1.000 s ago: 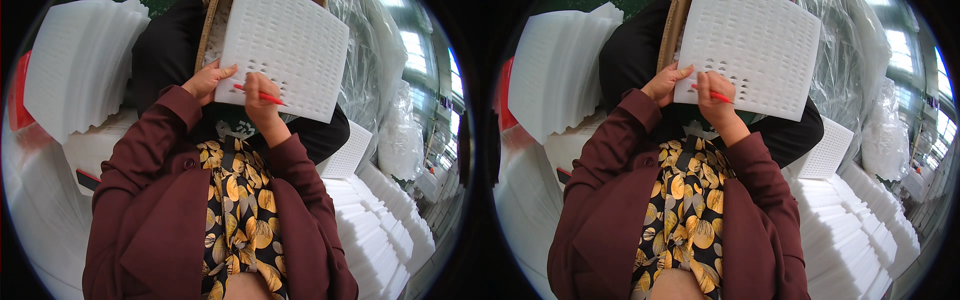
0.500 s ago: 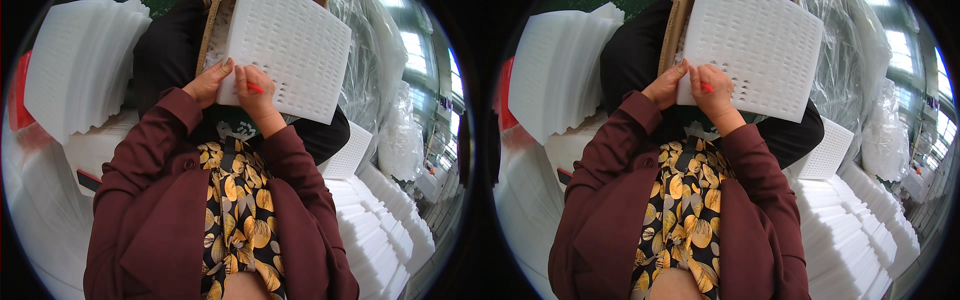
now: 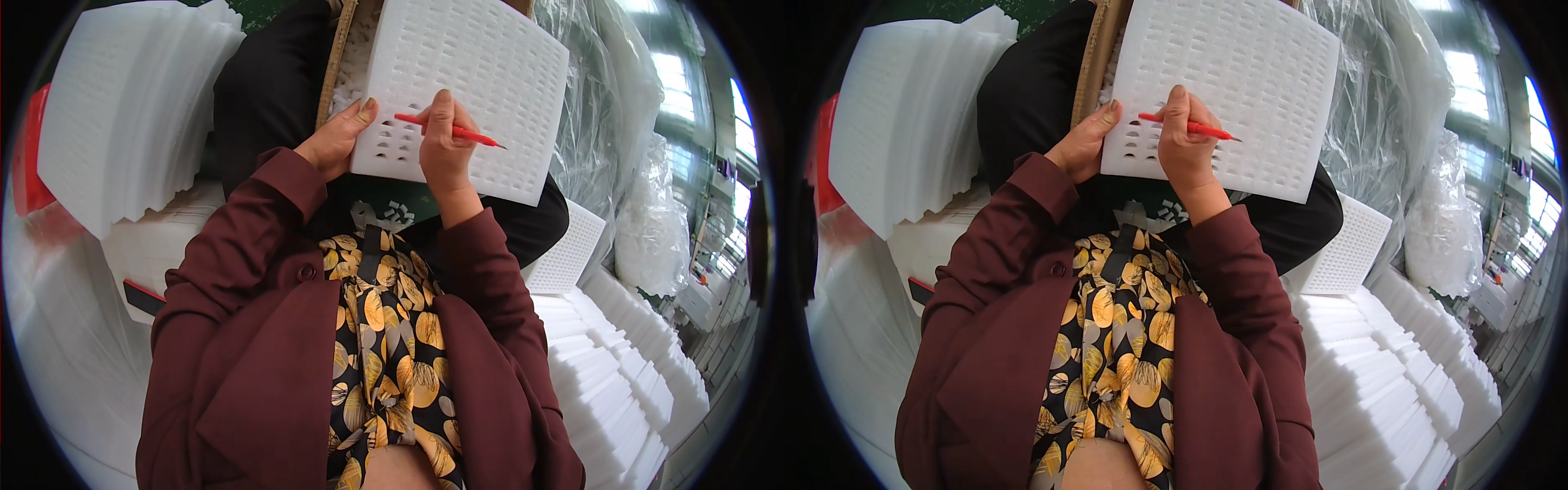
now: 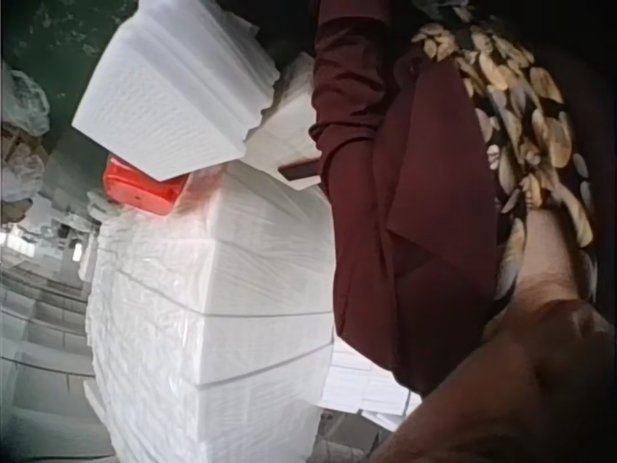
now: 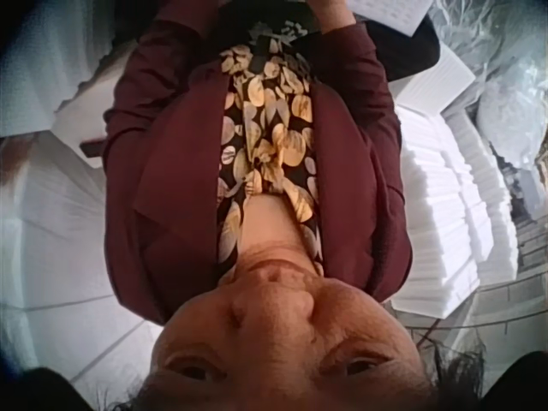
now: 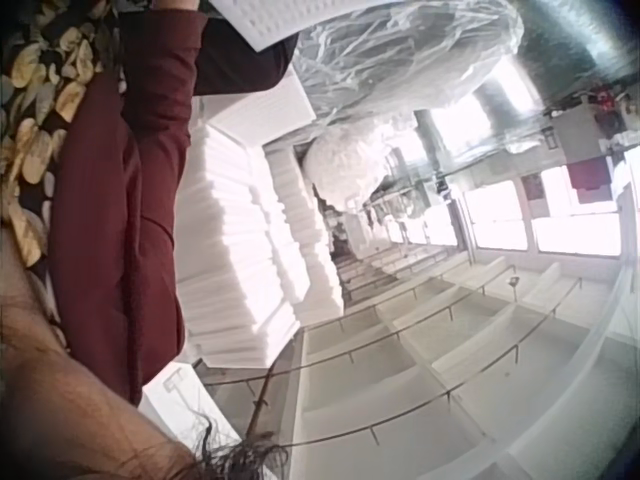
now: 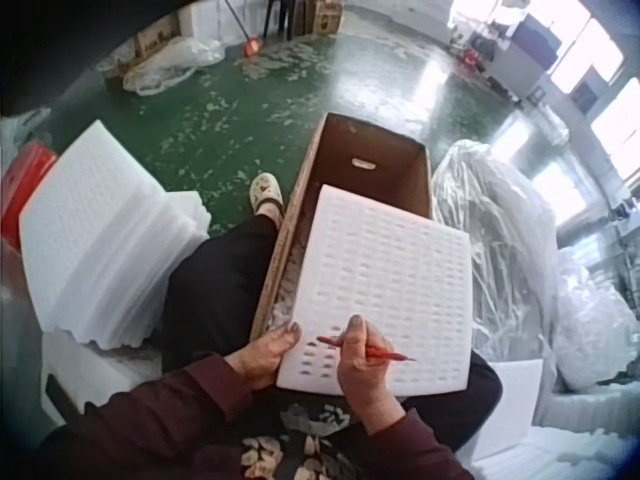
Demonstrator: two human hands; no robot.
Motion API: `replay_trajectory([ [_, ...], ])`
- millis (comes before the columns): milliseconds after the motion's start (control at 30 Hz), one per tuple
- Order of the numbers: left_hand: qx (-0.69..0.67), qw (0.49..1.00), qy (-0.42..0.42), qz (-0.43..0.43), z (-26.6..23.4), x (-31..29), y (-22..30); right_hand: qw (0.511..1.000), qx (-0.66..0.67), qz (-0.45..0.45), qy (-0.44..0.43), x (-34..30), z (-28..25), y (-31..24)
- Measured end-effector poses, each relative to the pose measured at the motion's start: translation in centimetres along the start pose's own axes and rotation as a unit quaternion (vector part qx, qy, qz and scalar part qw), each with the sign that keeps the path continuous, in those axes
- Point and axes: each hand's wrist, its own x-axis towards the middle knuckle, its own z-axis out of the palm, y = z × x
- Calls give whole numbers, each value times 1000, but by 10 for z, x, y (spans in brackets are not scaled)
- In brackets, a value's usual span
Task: The recorder is poking out small foam pieces from pre-cut holes in a foam packaging insert using a pen.
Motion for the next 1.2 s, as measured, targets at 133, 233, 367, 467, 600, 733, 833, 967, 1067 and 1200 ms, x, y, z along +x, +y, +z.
replay_trajectory([
  [133, 10, 1000, -20, 1, 3, -1, 2, 996, -76, -55, 10, 4, 1, 4],
  [233, 4, 1000, -11, -3, -2, 1, -1, 1000, -16, -5, -4, 9, 0, 0],
  [367, 3, 1000, -8, 1, 1, -1, 2, 1000, 9, 16, 17, 14, 0, -3],
  [467, 7, 1000, -11, 2, 4, 0, 2, 999, 14, 20, 48, 19, -1, -3],
  [600, 5, 1000, -1, 1, -2, 5, -4, 955, -290, -34, -45, 25, 3, -5],
  [733, 29, 999, 33, 14, 1, -1, 2, 996, 53, 43, 61, 21, -18, 0],
  [833, 40, 998, 47, 11, 3, -1, 5, 972, 147, 120, 136, 15, -35, 0],
  [967, 51, 997, 60, -7, 7, 0, 6, 980, 103, 113, 125, 9, -45, -2],
  [1067, 106, 990, 90, 15, 11, 0, 4, 984, 78, 80, 135, 9, -48, -7],
  [1200, 136, 984, 98, 55, 15, 0, 2, 988, 38, 66, 136, 8, -59, 1],
])
